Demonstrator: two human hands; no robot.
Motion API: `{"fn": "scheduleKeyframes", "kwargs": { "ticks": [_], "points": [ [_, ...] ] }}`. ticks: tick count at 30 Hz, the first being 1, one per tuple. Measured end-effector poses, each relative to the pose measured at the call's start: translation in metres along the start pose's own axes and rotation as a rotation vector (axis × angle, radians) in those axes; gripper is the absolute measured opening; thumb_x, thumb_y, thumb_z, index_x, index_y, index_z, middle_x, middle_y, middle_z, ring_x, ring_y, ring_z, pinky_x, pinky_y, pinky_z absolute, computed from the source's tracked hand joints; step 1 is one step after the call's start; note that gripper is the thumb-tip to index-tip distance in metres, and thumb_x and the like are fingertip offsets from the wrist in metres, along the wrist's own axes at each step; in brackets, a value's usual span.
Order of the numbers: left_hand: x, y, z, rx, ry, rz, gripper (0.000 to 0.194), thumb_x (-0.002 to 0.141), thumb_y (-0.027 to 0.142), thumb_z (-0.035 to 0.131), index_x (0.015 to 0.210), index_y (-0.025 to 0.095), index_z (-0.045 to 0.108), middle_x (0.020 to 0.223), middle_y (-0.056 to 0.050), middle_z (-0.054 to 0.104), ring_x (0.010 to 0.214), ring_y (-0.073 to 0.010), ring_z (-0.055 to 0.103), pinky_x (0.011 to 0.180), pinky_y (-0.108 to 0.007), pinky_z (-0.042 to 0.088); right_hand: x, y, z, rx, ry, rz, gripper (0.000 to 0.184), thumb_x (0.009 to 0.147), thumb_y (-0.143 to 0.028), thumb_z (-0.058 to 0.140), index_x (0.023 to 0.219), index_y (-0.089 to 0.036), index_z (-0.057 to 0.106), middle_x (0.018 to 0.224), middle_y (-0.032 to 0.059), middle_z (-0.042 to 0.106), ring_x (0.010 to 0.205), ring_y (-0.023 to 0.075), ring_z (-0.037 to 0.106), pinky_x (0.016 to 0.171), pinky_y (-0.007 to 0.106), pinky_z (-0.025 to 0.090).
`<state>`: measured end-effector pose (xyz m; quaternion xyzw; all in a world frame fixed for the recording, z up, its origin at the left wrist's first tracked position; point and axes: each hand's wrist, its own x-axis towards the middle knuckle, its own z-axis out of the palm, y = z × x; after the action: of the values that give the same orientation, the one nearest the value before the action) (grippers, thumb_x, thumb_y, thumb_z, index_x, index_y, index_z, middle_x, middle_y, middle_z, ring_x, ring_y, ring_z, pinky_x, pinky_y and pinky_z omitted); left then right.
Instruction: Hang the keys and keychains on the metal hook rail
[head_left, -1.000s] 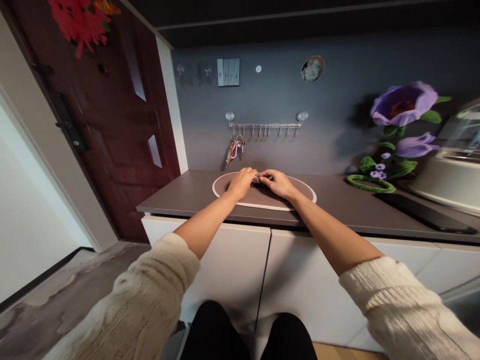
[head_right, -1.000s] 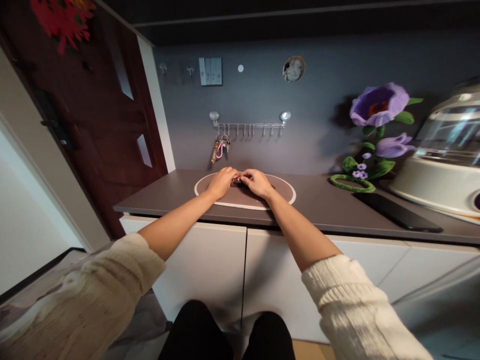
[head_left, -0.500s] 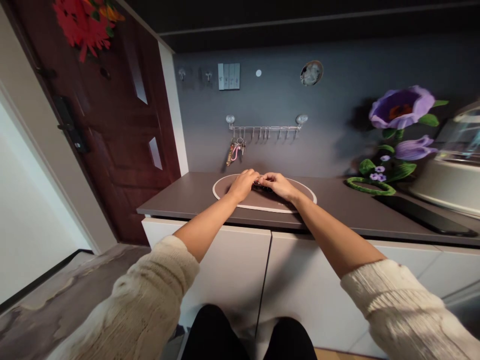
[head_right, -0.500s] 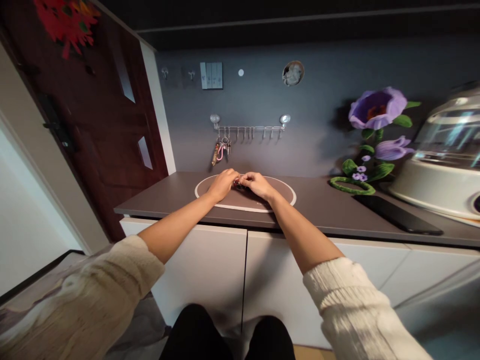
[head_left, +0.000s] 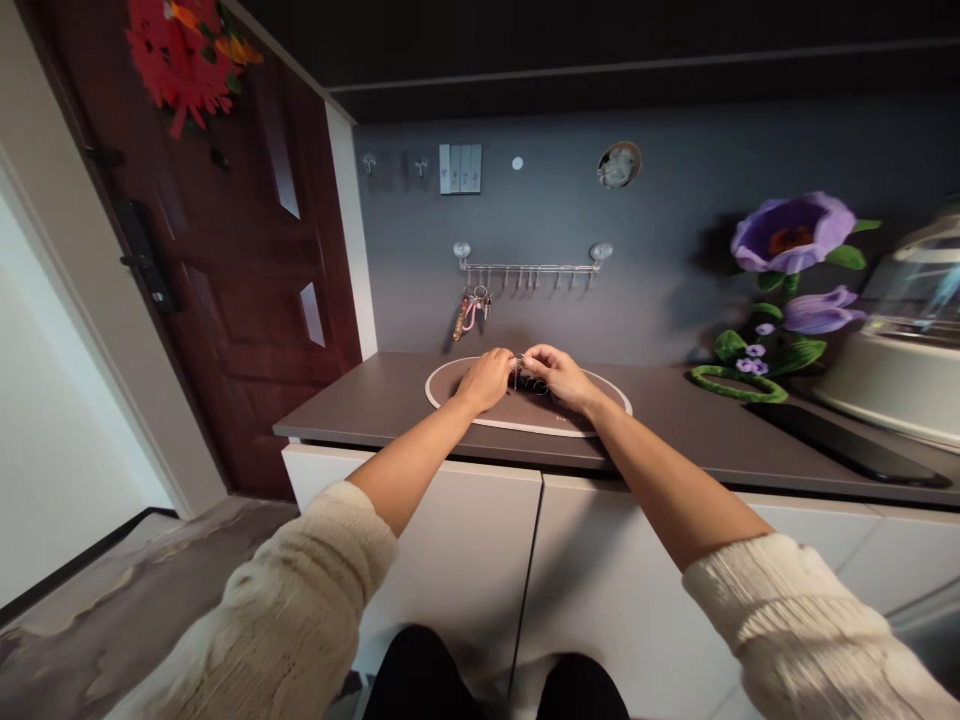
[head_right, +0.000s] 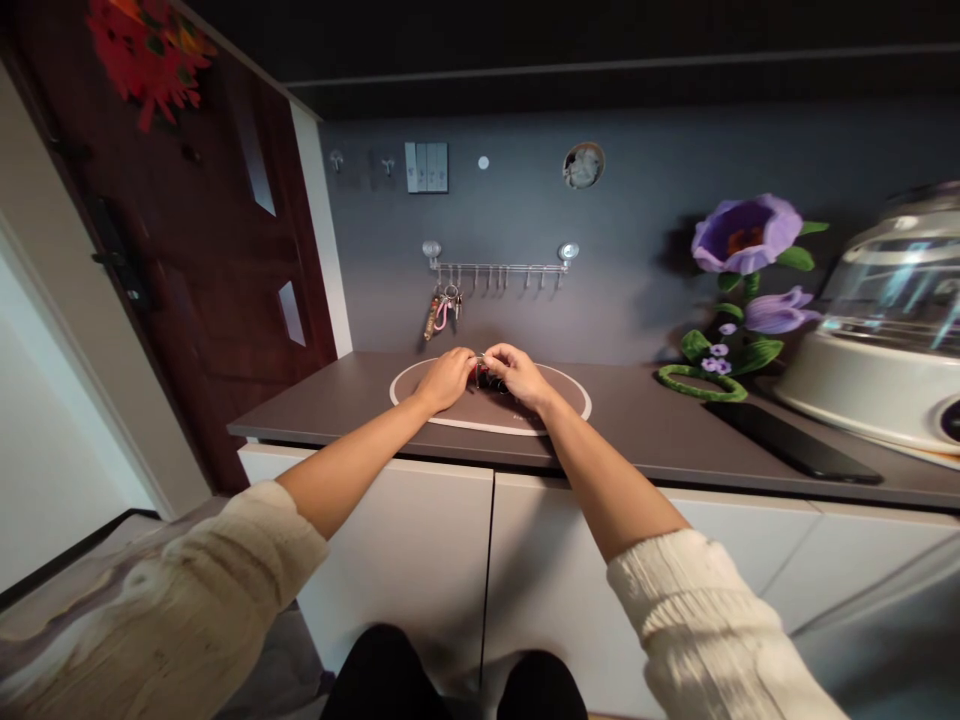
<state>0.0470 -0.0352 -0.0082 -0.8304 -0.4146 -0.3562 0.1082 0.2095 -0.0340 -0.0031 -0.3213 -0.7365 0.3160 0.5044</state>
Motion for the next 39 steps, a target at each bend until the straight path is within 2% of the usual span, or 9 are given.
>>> {"fn": "scheduleKeyframes", "kwargs": {
  "ticks": [10, 16, 21, 28, 32, 39],
  "points": [
    [0.001, -0.001, 0.002, 0.003, 0.028, -0.001, 0.031, 0.091, 0.024, 0.019, 0.087, 0.017, 0.048, 0.088, -0.007, 0.057, 0.082, -0.0171, 0.052, 0.074, -0.03, 0.038, -0.003, -0.011, 0.005, 0.013, 0.037, 0.048, 0.031, 0.065, -0.043, 0.064, 0.077, -0.017, 0.052, 0.07, -0.0019, 0.052, 0.064, 0.0095, 0.046, 0.065, 0.025, 0.039],
    [0.001, 0.002, 0.002, 0.019, 0.061, -0.025, 0.032, 0.092, 0.027, 0.018, 0.086, 0.017, 0.047, 0.087, -0.007, 0.057, 0.082, -0.0175, 0.053, 0.073, -0.03, 0.038, -0.006, -0.018, 0.007, -0.052, 0.026, 0.033, 0.03, 0.067, -0.044, 0.06, 0.076, -0.017, 0.053, 0.07, -0.0008, 0.054, 0.064, 0.0103, 0.047, 0.064, 0.026, 0.039],
    [0.0, 0.004, 0.001, 0.035, 0.041, -0.058, 0.029, 0.091, 0.026, 0.02, 0.087, 0.018, 0.047, 0.089, -0.006, 0.057, 0.083, -0.0168, 0.053, 0.073, -0.029, 0.037, -0.005, -0.018, 0.007, -0.1, 0.046, 0.002, 0.029, 0.069, -0.045, 0.058, 0.076, -0.017, 0.053, 0.068, -0.0009, 0.053, 0.064, 0.0107, 0.047, 0.062, 0.025, 0.038],
    [0.0, 0.005, -0.002, 0.003, 0.032, -0.131, 0.031, 0.092, 0.027, 0.019, 0.09, 0.018, 0.049, 0.092, -0.006, 0.058, 0.087, -0.0168, 0.053, 0.077, -0.028, 0.037, 0.001, -0.011, 0.006, -0.124, 0.128, 0.007, 0.03, 0.068, -0.046, 0.058, 0.074, -0.017, 0.054, 0.063, -0.0019, 0.051, 0.059, 0.011, 0.045, 0.06, 0.026, 0.038],
    [0.001, 0.004, -0.002, -0.024, 0.03, -0.198, 0.032, 0.092, 0.027, 0.018, 0.091, 0.017, 0.049, 0.092, -0.007, 0.059, 0.088, -0.0176, 0.054, 0.077, -0.029, 0.038, 0.008, -0.008, 0.001, -0.17, 0.2, -0.006, 0.03, 0.067, -0.046, 0.058, 0.074, -0.018, 0.055, 0.069, -0.0004, 0.054, 0.064, 0.0122, 0.046, 0.063, 0.026, 0.038],
    [0.003, -0.002, 0.003, -0.056, -0.026, -0.249, 0.032, 0.091, 0.026, 0.019, 0.09, 0.017, 0.049, 0.091, -0.009, 0.06, 0.089, -0.0182, 0.056, 0.077, -0.03, 0.039, 0.034, -0.015, -0.011, -0.19, 0.298, 0.001, 0.032, 0.063, -0.047, 0.06, 0.072, -0.017, 0.056, 0.068, 0.0, 0.055, 0.064, 0.0121, 0.047, 0.065, 0.027, 0.038]
  ]
}}
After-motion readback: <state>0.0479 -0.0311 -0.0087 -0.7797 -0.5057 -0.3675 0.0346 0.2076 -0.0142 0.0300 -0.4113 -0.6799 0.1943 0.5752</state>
